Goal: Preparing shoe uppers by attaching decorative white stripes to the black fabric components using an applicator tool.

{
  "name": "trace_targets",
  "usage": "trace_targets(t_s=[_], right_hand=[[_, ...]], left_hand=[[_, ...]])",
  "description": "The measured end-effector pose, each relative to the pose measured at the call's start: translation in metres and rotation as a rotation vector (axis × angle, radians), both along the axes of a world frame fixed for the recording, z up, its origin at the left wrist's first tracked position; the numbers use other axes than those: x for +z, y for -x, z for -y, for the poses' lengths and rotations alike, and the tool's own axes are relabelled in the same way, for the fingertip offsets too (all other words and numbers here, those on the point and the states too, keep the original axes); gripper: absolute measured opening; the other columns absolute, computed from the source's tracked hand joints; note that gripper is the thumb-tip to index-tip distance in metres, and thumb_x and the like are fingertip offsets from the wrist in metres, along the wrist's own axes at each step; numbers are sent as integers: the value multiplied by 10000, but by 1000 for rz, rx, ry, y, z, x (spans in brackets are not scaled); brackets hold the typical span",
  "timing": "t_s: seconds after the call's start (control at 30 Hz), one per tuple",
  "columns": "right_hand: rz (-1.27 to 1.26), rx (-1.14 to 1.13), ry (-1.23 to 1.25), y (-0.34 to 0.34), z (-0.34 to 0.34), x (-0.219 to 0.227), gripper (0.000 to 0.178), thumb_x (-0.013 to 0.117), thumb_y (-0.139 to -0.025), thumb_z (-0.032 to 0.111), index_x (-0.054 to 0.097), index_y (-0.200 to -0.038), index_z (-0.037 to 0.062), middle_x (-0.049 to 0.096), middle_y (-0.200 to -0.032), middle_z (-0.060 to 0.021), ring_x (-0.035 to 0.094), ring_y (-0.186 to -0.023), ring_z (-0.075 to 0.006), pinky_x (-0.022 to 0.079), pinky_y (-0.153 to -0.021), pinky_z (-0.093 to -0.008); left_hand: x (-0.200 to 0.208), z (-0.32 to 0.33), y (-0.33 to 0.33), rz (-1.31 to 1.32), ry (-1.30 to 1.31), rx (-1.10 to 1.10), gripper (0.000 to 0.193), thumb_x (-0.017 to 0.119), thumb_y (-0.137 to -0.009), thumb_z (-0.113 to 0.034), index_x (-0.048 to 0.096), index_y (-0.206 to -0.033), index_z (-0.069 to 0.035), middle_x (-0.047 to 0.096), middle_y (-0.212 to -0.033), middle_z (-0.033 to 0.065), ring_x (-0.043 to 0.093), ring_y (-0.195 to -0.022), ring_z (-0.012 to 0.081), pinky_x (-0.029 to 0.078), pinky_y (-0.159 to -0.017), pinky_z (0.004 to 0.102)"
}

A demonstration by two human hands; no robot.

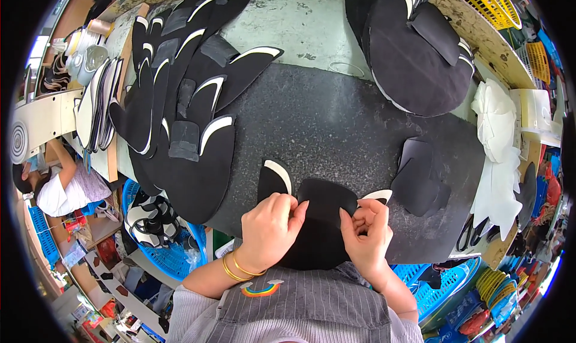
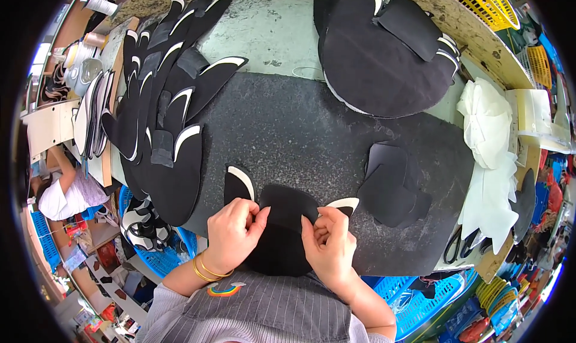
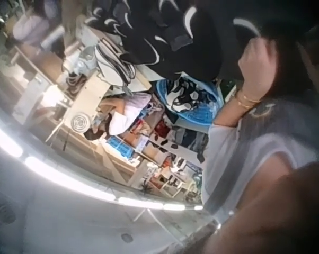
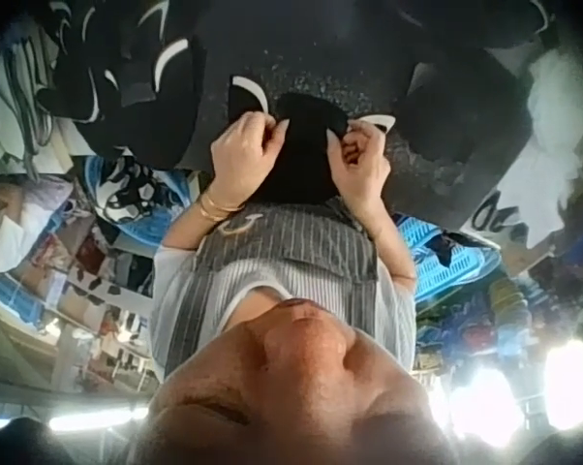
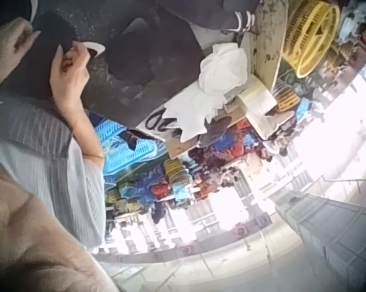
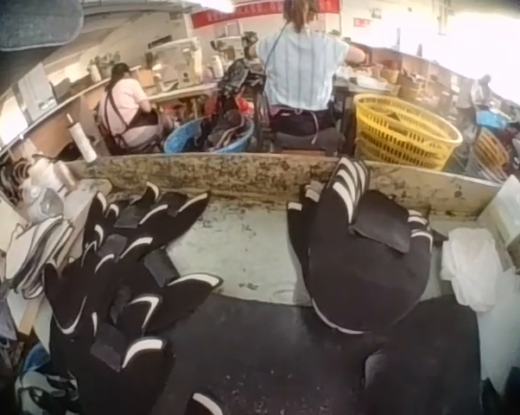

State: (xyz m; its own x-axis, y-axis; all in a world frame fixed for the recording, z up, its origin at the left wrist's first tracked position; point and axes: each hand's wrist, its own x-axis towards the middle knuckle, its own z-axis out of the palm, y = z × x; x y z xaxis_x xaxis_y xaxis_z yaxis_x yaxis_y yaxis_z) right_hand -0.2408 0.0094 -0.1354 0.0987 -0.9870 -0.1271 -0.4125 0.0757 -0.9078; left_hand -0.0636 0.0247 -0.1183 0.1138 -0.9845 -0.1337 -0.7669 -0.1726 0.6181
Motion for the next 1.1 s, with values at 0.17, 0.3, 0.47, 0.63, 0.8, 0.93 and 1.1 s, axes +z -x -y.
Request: trace_targets(t_s=[0.17, 0.3, 0.47, 0.63, 0.8, 0.93, 1.1], right_hand=[[-57, 58, 215, 1, -3, -9, 360, 702, -791, -47, 467, -1063, -27, 534, -600, -34, 528, -449, -86, 410, -408, -209], [-76, 32, 224, -3, -4, -6, 365, 703, -790, -39, 469, -1069, -35, 518, -587, -32, 522, -432, -109, 415, -396, -232], [-240, 89, 249, 3, 1, 2, 315, 714, -794, 39, 526, -1041, -16, 532, -620, -37, 557, -492, -171, 442, -424, -297], [-740, 97, 517, 55, 26, 30, 329, 649, -769, 1, 591, -1093, -5, 608, -1030, -140, 572, -977, -332, 473, -820, -426], [-794, 166, 567, 84, 20, 20, 204, 615, -825, -3, 650, -1024, -33, 649, -1056, -159, 602, -961, -321, 495, -835, -396], [-591, 3, 537, 89, 22, 23, 146, 593, -876, 15, 659, -999, -26, 655, -968, -161, 620, -881, -280, 499, -763, -345], [-349, -518, 360, 107, 8, 49, 265, 509, -954, 66, 606, -1198, 26, 651, -940, -52, 575, -847, -99, 462, -734, -263]], left_hand=[[-7, 1, -8, 204, 403, -323, 345, 713, -785, -137, 579, -1066, 12, 583, -1085, 165, 587, -1009, 319, 508, -776, 376], [-5, -2, -1, 88, 219, -631, 602, 717, -764, -283, 528, -1255, 8, 501, -1320, 197, 463, -1249, 358, 422, -998, 454], [3, 5, 4, 58, 90, -619, 681, 723, -720, -396, 538, -1253, -16, 450, -1382, 189, 424, -1286, 358, 357, -1051, 464], [6, -49, -60, 94, 365, -139, 503, 636, -715, 21, 531, -1207, 36, 486, -1335, 206, 408, -1289, 398, 350, -1048, 460], [5, -90, -123, 309, 91, 163, 752, 657, -653, -97, 376, -1335, 54, 346, -1434, 234, 307, -1346, 416, 252, -1120, 458], [11, -107, -150, 465, 192, -15, 536, 597, -721, -40, 491, -1244, 15, 509, -1312, 198, 483, -1228, 345, 390, -1042, 412], [59, -87, -156, 228, 681, 158, 312, 566, -810, 99, 646, -1095, 2, 657, -1106, 162, 637, -1045, 299, 511, -890, 344]])
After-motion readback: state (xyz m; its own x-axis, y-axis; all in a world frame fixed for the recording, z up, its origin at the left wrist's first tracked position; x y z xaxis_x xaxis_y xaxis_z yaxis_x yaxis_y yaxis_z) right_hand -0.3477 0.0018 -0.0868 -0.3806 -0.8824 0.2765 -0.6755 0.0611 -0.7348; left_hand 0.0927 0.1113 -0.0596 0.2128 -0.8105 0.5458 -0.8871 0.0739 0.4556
